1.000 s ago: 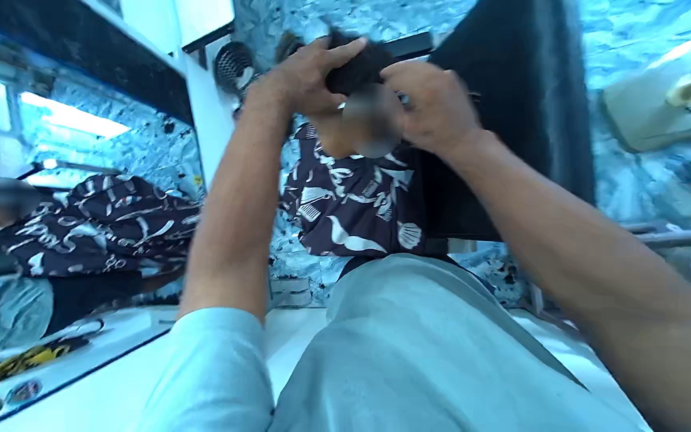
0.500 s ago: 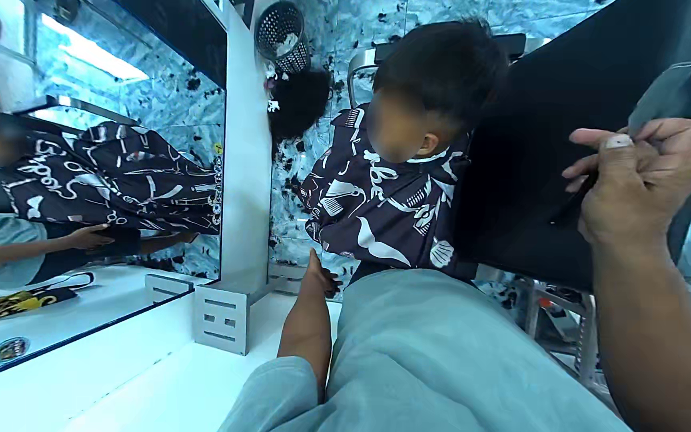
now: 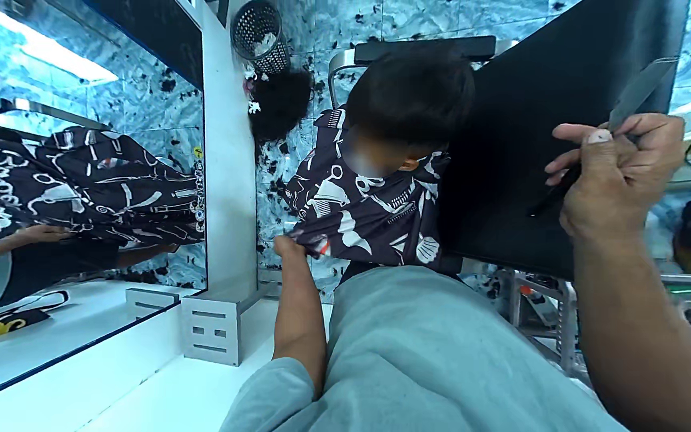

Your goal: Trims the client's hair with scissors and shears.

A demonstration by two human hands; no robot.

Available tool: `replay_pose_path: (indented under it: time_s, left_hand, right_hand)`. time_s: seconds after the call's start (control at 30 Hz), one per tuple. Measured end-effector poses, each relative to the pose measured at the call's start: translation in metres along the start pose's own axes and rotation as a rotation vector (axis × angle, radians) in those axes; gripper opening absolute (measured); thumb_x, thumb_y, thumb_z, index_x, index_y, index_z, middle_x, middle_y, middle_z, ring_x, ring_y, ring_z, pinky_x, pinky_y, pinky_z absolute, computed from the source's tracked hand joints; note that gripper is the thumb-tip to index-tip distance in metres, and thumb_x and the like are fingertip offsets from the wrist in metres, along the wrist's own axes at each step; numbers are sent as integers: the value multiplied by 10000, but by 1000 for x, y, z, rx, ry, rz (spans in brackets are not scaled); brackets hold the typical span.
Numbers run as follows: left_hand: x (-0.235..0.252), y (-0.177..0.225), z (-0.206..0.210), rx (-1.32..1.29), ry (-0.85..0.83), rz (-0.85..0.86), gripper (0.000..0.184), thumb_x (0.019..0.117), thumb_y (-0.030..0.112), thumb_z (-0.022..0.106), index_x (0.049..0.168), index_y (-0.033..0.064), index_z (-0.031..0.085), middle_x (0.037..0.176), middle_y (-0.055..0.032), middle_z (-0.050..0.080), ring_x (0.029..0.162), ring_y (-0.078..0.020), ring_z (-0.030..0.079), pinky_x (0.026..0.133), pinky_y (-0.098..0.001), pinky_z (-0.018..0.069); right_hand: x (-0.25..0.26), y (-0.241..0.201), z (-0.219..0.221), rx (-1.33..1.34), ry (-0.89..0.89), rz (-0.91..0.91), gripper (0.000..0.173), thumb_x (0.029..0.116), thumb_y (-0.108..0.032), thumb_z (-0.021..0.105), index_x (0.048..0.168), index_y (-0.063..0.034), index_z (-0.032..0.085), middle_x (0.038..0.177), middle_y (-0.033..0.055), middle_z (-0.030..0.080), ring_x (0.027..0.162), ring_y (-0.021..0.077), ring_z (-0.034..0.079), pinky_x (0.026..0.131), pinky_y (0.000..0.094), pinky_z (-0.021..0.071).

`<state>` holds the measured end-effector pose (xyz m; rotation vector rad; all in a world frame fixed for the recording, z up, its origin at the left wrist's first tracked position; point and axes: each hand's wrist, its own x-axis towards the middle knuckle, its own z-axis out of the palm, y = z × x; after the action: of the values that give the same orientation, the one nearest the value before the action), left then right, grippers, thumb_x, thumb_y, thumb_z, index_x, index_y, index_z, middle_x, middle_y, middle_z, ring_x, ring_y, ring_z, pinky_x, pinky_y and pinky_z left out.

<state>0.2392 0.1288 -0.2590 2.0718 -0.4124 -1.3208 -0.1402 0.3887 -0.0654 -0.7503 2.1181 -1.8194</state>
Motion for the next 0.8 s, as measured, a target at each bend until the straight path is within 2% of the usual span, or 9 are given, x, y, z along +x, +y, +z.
replay_pose_path:
  time_s: [0.03,0.2,0.37,0.47,0.53,0.6,0.67,0.73,0.8]
  left_hand:
    - [-6,24,7,-10,-55,60,411,1038,357,392,1167,13,576,976,-166,640,808,-280,615,660,-510,536]
    - [-40,130,74,-82,-611,271,356,1050,331,421,1182,41,580,1016,-119,674,913,-237,664,793,-476,581]
    - [-80,165,141,-263,-1209,346,359,1075,293,312,1102,81,600,1003,-108,707,961,-235,697,857,-472,593]
    - [-73,173,159,-24,-1150,472,378,1126,314,297,1301,77,532,1155,-119,679,1059,-242,679,911,-476,585]
    - [-47,167,149,468,-812,806,421,1096,329,435,1369,17,510,1146,-159,667,951,-253,700,798,-456,615]
    - [-14,150,117,754,-521,922,518,1073,380,443,1361,-41,532,1193,-243,664,1017,-334,694,879,-523,592]
    - [-1,118,78,975,-428,717,592,1102,415,375,1354,-93,547,1276,-320,624,1185,-423,627,1029,-593,494]
    - [-5,91,44,1134,-642,450,553,1136,380,304,1435,-40,503,1419,-265,553,1312,-337,539,1120,-510,412]
    - [1,71,27,1150,-662,390,609,1103,497,317,1384,29,586,1351,-220,627,1250,-322,605,1062,-542,481]
  right_hand:
    - [-2,1,-1,2,7,5,97,1094,-154,449,1178,-121,412,1149,-18,724,706,72,692,598,234,573]
    - [-10,11,-2,31,33,31,100,1094,-143,456,1183,-113,423,1160,-8,727,705,78,695,601,239,578]
    - [-16,8,0,55,46,30,96,1096,-152,462,1179,-120,425,1159,-13,724,707,78,694,595,237,578]
    - [-18,8,-2,46,63,39,103,1096,-155,458,1185,-109,433,1160,-3,725,709,84,695,599,245,580]
    - [-20,9,-5,39,70,44,110,1096,-154,461,1188,-98,439,1169,9,725,711,90,694,603,253,577]
    - [-22,11,-6,39,95,46,106,1094,-147,464,1184,-96,442,1166,8,729,706,86,695,598,248,576]
    - [-26,15,-9,39,119,67,100,1089,-140,459,1176,-96,438,1161,9,728,698,83,692,596,243,576]
    - [-27,18,-11,33,131,96,99,1092,-148,459,1173,-94,441,1156,10,728,692,81,690,591,242,576]
    - [-27,19,-12,12,126,117,104,1095,-160,460,1175,-96,444,1147,5,727,695,74,686,586,240,572]
